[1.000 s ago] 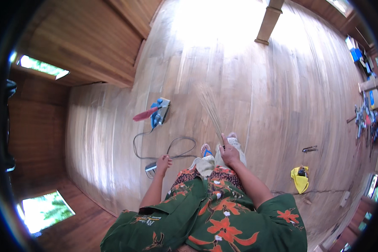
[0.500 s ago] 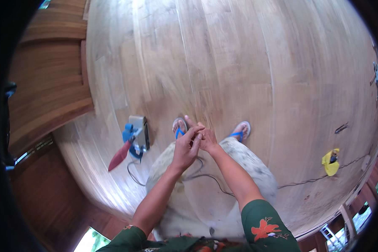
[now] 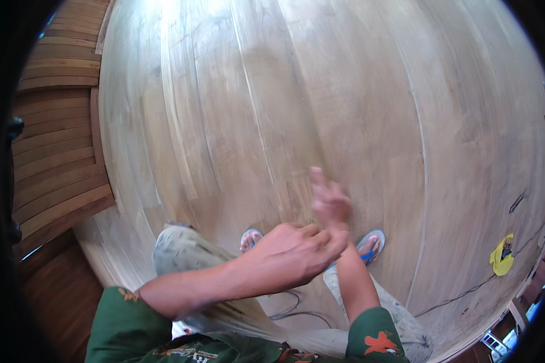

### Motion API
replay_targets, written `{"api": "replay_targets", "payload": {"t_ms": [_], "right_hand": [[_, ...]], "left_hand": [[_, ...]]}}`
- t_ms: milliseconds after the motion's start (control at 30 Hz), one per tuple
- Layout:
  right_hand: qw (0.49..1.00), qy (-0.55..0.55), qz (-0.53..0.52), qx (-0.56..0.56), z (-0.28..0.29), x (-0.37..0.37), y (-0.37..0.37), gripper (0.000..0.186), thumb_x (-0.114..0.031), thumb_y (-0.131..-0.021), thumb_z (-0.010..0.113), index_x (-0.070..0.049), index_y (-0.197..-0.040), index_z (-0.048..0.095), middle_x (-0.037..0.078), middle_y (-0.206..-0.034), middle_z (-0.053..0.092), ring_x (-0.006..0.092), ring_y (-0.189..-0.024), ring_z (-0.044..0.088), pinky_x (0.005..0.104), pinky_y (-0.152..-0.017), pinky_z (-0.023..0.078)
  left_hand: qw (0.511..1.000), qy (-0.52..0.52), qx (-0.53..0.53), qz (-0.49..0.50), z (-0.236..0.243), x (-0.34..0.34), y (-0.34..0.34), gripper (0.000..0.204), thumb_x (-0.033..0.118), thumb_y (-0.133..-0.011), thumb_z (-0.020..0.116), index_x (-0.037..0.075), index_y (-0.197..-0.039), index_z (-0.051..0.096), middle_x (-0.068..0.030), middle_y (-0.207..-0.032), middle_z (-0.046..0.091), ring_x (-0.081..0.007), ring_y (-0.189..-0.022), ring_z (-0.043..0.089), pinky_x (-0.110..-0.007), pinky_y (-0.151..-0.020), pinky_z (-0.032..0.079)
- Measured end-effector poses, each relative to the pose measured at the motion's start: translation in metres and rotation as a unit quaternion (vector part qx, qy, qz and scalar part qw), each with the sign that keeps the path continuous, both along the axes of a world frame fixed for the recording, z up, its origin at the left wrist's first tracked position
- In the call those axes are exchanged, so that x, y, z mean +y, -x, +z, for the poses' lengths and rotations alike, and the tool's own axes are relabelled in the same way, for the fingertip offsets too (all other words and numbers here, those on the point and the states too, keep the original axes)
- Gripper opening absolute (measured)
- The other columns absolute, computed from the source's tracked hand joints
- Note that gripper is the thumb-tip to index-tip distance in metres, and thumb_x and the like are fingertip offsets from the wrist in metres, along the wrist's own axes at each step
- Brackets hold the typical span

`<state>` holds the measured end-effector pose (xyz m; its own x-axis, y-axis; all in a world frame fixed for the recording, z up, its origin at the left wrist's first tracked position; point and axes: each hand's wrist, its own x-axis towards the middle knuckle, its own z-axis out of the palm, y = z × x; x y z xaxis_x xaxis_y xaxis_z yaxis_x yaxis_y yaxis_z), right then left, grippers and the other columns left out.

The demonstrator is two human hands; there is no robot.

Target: The person sweeps a wooden floor with a straw broom, then uses an electric sander to smooth the surface. The person moves across the floor on their knees, sweeping debris and sanding in sections.

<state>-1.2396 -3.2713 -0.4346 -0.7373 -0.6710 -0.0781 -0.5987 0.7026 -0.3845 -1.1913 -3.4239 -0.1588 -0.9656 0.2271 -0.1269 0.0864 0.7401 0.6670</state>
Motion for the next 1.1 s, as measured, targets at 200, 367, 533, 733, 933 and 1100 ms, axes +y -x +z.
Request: {"api": "replay_targets", "payload": {"t_ms": [200,367,533,733,933,1100], "right_hand": [[0.866,-0.125,-0.482,0.043,0.028,0.196,0.109,0.057,-0.032,-0.104,0.059,-0.031,-0.159,0.047,0.015,-0.133,0.071,0.0414,-0.102,0.073,0.0519,-0.082,0.057],[0.931,0.180,-0.292,0.123,0.052,0.092,0.082,0.052,-0.023,-0.104,0.059,-0.015,-0.155,0.053,0.015,-0.136,0.070,0.0369,-0.115,0.070,0.0446,-0.091,0.057],[0.966,0.143,0.181,-0.119,0.044,-0.128,-0.056,0.050,-0.030,-0.100,0.061,-0.033,-0.150,0.057,0.014,-0.098,0.061,0.0320,-0.071,0.065,0.0455,-0.056,0.050],[0.953,0.059,0.294,-0.045,0.011,-0.263,-0.015,0.068,-0.012,-0.101,0.048,-0.041,-0.162,0.038,0.019,-0.099,0.065,0.0357,-0.071,0.070,0.0475,-0.054,0.057],[0.964,-0.085,-0.252,-0.001,0.007,-0.094,0.209,0.049,-0.040,-0.108,0.044,-0.026,-0.154,0.048,0.021,-0.110,0.072,0.0428,-0.099,0.072,0.0590,-0.079,0.054],[0.868,-0.031,-0.492,0.054,0.046,0.018,0.261,0.057,-0.044,-0.109,0.046,-0.029,-0.163,0.038,0.028,-0.124,0.072,0.0482,-0.110,0.070,0.0601,-0.093,0.054]], "left_hand": [[0.988,-0.071,0.082,-0.109,-0.055,0.000,0.077,0.017,0.022,-0.095,0.064,0.007,-0.103,0.060,-0.0140,-0.078,0.068,-0.0353,-0.073,0.070,-0.049,-0.060,0.054],[0.994,-0.056,0.024,-0.094,-0.076,0.001,0.081,0.013,0.022,-0.098,0.062,0.008,-0.099,0.060,-0.0153,-0.076,0.067,-0.0391,-0.073,0.069,-0.050,-0.060,0.054],[0.987,-0.110,0.093,-0.073,-0.080,0.003,0.094,0.016,0.018,-0.099,0.062,0.007,-0.111,0.062,-0.0144,-0.082,0.067,-0.0351,-0.075,0.069,-0.047,-0.059,0.053],[0.975,-0.110,0.188,0.030,-0.064,-0.029,0.085,0.039,0.015,-0.098,0.065,0.004,-0.135,0.060,-0.0102,-0.082,0.067,-0.0286,-0.074,0.070,-0.044,-0.059,0.053],[0.963,-0.119,0.223,0.092,-0.044,-0.061,0.071,0.045,0.015,-0.096,0.066,0.005,-0.139,0.059,-0.0070,-0.083,0.067,-0.0255,-0.074,0.070,-0.040,-0.060,0.054],[0.970,-0.104,0.214,0.046,-0.045,-0.056,0.060,0.049,0.016,-0.093,0.067,0.005,-0.140,0.059,-0.0074,-0.081,0.064,-0.0247,-0.073,0.068,-0.040,-0.058,0.053]]}}
